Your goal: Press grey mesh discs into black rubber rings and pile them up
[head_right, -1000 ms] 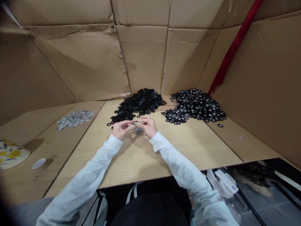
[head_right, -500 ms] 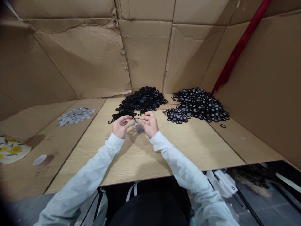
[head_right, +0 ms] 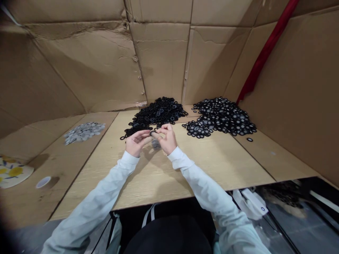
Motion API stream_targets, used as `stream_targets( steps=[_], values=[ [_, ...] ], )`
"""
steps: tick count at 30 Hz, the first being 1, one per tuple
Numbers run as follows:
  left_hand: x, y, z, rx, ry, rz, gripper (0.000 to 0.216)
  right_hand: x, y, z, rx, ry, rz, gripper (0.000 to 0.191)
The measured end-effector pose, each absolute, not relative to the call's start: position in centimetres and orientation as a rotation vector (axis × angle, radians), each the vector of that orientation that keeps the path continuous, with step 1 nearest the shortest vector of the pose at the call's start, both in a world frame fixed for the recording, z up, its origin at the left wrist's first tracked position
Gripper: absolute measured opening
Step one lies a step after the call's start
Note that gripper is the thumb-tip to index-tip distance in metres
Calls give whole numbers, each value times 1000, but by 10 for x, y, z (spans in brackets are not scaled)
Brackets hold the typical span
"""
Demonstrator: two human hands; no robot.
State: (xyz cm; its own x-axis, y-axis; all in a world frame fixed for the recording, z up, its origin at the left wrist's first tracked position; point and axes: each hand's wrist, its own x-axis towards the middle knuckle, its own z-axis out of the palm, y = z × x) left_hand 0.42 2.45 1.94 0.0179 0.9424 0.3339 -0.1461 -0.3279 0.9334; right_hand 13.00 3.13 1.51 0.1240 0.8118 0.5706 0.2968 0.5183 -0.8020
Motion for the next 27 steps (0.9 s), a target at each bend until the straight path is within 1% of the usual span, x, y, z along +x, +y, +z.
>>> stream_targets(
  steps=[4,10,15,20,23,27],
  values=[
    [4,24,22,1342,923,1486,22,129,31,15,-1008,-1420,573,17],
    [13,22,20,1274,958,1536,20,130,30,17,-1061,-1356,504,14],
    [9,28,12,1146,911,1521,23,130,29,17,-1062,-1403,490,12],
    [2,28,18,1111,901,1496,29,129,27,16,-1062,-1502,454,13],
    [0,25,23,1223,929,1505,28,129,25,17,-1073,-1573,377,12],
    [-2,21,27,1353,916,1481,24,132,21,20,-1102,-1641,190,10]
  ],
)
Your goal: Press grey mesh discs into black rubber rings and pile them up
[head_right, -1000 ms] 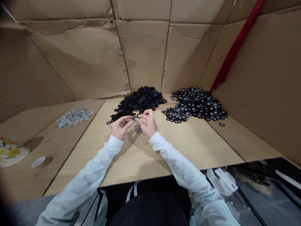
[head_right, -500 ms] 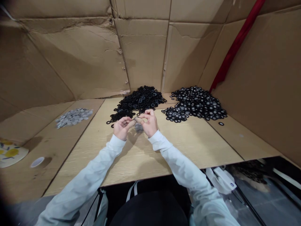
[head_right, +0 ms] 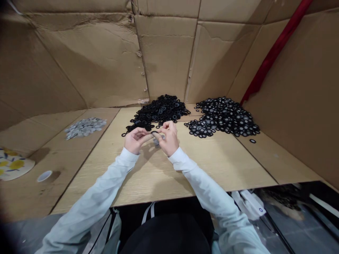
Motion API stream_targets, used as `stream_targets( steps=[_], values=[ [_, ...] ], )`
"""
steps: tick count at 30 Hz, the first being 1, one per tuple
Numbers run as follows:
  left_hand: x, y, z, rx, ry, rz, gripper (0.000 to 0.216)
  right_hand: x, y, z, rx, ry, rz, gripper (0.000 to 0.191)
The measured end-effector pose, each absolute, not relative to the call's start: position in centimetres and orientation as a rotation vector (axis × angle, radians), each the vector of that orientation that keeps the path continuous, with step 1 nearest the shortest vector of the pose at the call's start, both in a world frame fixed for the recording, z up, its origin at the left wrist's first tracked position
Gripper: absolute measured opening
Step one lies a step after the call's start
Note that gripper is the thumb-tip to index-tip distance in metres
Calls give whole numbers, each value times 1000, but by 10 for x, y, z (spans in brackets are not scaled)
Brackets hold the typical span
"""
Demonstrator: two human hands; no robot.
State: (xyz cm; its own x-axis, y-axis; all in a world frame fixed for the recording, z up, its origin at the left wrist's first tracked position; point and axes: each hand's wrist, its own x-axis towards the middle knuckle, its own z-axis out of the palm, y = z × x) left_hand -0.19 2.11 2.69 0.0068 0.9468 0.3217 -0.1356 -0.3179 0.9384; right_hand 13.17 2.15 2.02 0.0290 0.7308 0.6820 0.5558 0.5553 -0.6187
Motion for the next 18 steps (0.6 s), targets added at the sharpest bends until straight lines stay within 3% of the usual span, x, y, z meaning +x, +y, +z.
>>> stream_targets(
  steps=[5,11,18],
  values=[
    [-3,21,27,1432,816,1362,38,133,20,21,-1122,-1691,75,11],
    [-4,22,28,1506,926,1408,20,131,19,21,-1036,-1666,200,10],
    [6,18,24,1490,950,1477,17,126,24,17,-997,-1442,449,10]
  ],
)
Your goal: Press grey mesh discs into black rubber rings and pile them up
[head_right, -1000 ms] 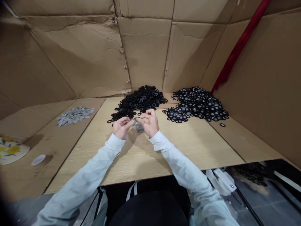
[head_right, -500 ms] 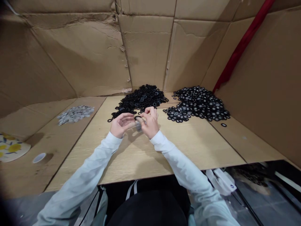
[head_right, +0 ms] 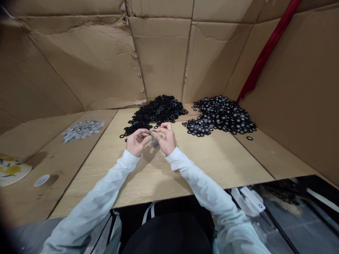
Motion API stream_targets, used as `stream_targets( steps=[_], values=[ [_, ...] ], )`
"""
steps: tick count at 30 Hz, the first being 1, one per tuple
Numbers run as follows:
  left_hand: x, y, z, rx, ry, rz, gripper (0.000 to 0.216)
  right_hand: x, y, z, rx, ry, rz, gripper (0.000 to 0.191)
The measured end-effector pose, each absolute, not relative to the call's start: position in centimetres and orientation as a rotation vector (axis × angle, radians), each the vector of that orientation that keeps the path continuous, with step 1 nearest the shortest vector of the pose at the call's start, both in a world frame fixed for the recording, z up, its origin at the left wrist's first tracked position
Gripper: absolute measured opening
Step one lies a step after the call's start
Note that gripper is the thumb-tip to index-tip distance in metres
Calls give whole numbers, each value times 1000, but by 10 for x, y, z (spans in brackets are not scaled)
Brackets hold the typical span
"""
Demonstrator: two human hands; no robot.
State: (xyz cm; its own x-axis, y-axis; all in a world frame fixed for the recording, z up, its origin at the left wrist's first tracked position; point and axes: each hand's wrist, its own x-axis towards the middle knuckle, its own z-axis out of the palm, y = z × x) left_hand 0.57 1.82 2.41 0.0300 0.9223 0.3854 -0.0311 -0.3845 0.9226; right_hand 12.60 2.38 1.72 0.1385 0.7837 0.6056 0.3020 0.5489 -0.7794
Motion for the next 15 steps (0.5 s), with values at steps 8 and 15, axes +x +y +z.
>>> stream_targets(
  steps=[8,15],
  values=[
    [3,19,30,1391,962,1540,22,129,27,17,-1022,-1477,378,9],
    [3,22,25,1398,916,1596,19,129,23,19,-1078,-1520,267,10]
  ],
)
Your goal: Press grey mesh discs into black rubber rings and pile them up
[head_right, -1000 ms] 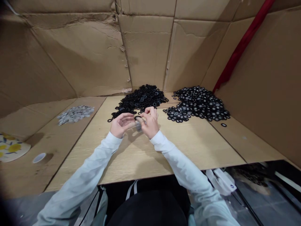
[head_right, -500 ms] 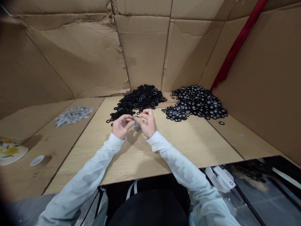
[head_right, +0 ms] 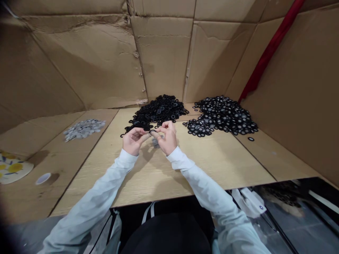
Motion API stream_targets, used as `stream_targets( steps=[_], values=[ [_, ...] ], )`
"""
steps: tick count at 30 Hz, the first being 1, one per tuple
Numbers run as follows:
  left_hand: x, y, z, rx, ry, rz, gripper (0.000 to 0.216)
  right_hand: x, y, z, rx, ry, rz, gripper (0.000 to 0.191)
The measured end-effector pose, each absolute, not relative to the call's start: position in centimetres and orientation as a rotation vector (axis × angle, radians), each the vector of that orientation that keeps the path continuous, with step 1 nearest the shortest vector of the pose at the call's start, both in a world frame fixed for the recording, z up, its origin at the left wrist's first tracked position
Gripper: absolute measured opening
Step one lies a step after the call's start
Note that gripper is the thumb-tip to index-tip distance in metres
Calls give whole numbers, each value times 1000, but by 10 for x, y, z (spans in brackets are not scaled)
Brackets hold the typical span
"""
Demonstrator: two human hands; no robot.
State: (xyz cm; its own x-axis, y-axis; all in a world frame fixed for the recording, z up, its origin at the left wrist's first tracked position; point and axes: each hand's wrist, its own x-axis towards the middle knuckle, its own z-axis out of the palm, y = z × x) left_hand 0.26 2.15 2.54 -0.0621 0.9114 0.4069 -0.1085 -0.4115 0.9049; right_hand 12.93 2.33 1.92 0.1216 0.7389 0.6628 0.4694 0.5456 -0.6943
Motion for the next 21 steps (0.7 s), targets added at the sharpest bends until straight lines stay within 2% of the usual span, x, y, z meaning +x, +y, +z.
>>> stream_targets(
  steps=[11,17,21],
  values=[
    [5,21,20,1399,942,1673,17,132,25,21,-1100,-1654,267,11],
    [0,23,21,1552,927,1471,17,133,17,24,-1207,-1811,-121,12],
    [-7,28,23,1667,916,1279,37,133,15,23,-1170,-1980,-335,17]
  ],
)
